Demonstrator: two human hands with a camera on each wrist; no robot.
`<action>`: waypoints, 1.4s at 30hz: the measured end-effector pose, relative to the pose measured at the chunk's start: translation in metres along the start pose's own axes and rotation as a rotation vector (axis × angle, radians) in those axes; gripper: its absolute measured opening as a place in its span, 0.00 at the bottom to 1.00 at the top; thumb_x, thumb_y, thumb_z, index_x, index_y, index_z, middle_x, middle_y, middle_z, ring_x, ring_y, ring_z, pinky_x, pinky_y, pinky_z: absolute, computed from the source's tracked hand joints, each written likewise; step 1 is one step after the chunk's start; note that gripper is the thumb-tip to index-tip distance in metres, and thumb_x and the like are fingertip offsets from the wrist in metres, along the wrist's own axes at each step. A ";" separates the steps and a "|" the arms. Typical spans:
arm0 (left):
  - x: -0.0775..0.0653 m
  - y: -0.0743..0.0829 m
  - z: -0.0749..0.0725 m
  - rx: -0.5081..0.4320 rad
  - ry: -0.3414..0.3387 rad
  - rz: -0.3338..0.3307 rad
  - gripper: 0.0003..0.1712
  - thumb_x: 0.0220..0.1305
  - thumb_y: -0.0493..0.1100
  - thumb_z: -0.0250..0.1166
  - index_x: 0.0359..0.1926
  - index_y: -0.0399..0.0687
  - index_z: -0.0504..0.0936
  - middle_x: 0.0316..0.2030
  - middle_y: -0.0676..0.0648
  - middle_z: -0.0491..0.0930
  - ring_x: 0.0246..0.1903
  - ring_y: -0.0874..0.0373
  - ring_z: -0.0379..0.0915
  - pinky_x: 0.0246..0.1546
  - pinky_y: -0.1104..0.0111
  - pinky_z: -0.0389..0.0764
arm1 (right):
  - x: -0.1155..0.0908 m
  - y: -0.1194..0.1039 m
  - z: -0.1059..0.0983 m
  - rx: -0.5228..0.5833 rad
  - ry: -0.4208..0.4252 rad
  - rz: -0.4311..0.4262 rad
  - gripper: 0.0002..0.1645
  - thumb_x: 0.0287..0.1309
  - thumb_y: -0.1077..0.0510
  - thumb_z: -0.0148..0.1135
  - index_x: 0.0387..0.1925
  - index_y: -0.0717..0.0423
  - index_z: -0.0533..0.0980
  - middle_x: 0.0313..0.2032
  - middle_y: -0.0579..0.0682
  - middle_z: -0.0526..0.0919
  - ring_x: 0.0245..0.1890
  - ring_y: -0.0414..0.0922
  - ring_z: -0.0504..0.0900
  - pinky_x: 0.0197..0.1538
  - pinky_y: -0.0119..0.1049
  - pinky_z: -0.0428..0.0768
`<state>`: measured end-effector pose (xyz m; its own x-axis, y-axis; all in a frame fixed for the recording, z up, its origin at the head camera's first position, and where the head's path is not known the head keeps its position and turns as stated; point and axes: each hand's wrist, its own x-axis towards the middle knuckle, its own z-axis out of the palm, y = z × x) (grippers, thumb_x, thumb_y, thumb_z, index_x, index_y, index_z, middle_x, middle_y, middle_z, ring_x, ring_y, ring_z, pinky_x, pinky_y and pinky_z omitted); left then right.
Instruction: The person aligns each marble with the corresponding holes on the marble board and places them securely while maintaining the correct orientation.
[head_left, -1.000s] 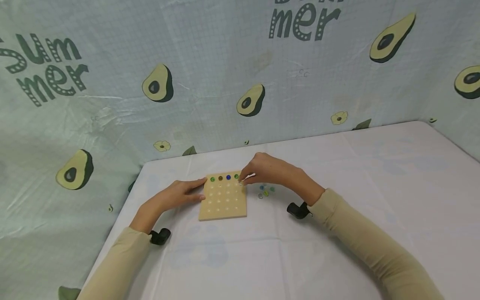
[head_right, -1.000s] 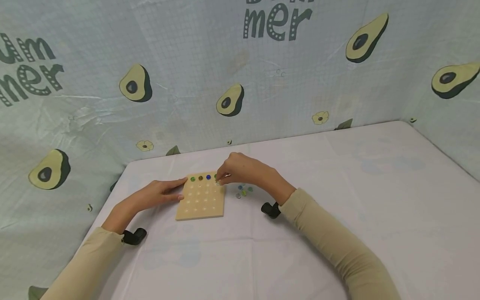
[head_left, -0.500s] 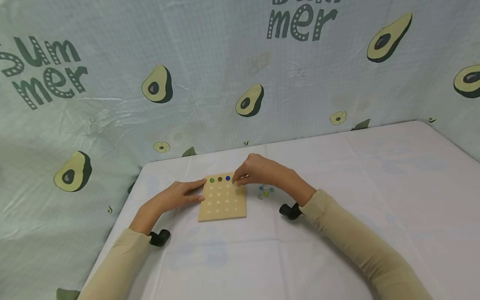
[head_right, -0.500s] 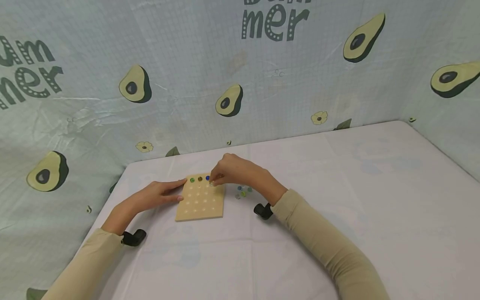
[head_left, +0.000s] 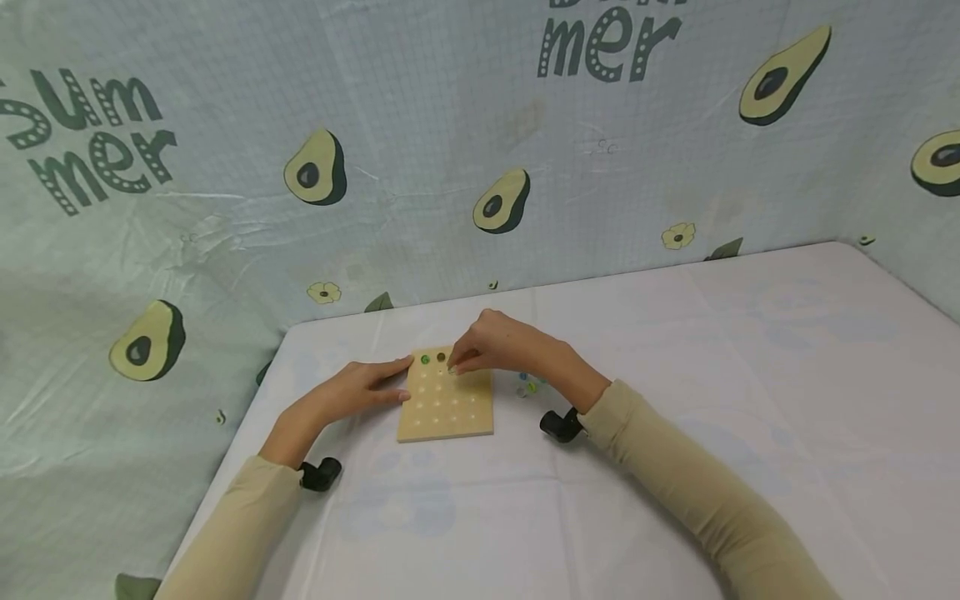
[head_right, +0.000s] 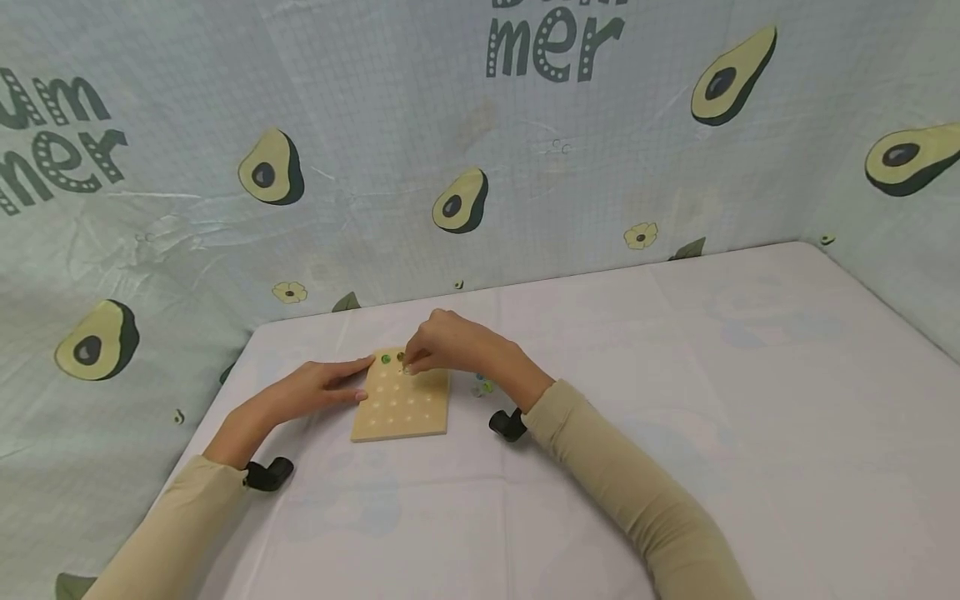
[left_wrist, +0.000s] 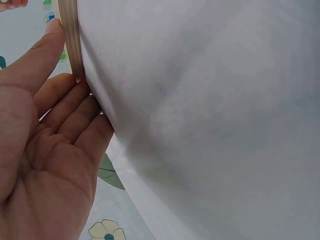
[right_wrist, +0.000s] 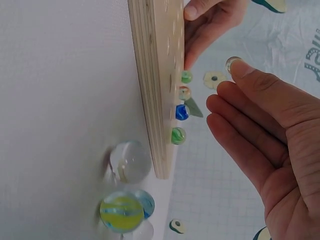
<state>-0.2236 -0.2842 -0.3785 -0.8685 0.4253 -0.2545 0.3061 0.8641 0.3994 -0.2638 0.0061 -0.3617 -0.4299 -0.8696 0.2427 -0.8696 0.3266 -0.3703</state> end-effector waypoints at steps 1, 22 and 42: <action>0.000 0.000 0.000 0.001 0.000 -0.001 0.42 0.71 0.61 0.63 0.78 0.51 0.61 0.74 0.41 0.63 0.73 0.40 0.59 0.69 0.45 0.65 | 0.001 0.000 0.001 0.002 -0.003 0.003 0.08 0.62 0.58 0.72 0.41 0.55 0.90 0.40 0.45 0.91 0.36 0.33 0.87 0.40 0.21 0.81; 0.002 0.002 -0.002 -0.003 -0.012 -0.019 0.43 0.70 0.62 0.63 0.79 0.51 0.61 0.75 0.41 0.62 0.73 0.40 0.59 0.68 0.44 0.66 | 0.026 0.006 0.014 0.012 -0.021 0.023 0.08 0.63 0.56 0.72 0.41 0.53 0.90 0.39 0.44 0.91 0.36 0.34 0.86 0.41 0.25 0.81; 0.001 0.000 -0.001 0.002 -0.003 -0.009 0.44 0.70 0.64 0.62 0.79 0.52 0.60 0.75 0.41 0.63 0.73 0.39 0.60 0.68 0.44 0.67 | 0.048 0.001 0.028 -0.006 -0.058 0.183 0.09 0.62 0.56 0.73 0.43 0.52 0.90 0.41 0.44 0.90 0.40 0.35 0.84 0.45 0.27 0.80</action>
<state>-0.2249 -0.2835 -0.3781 -0.8699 0.4184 -0.2611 0.2989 0.8684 0.3957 -0.2784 -0.0454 -0.3755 -0.5663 -0.8155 0.1193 -0.7798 0.4832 -0.3979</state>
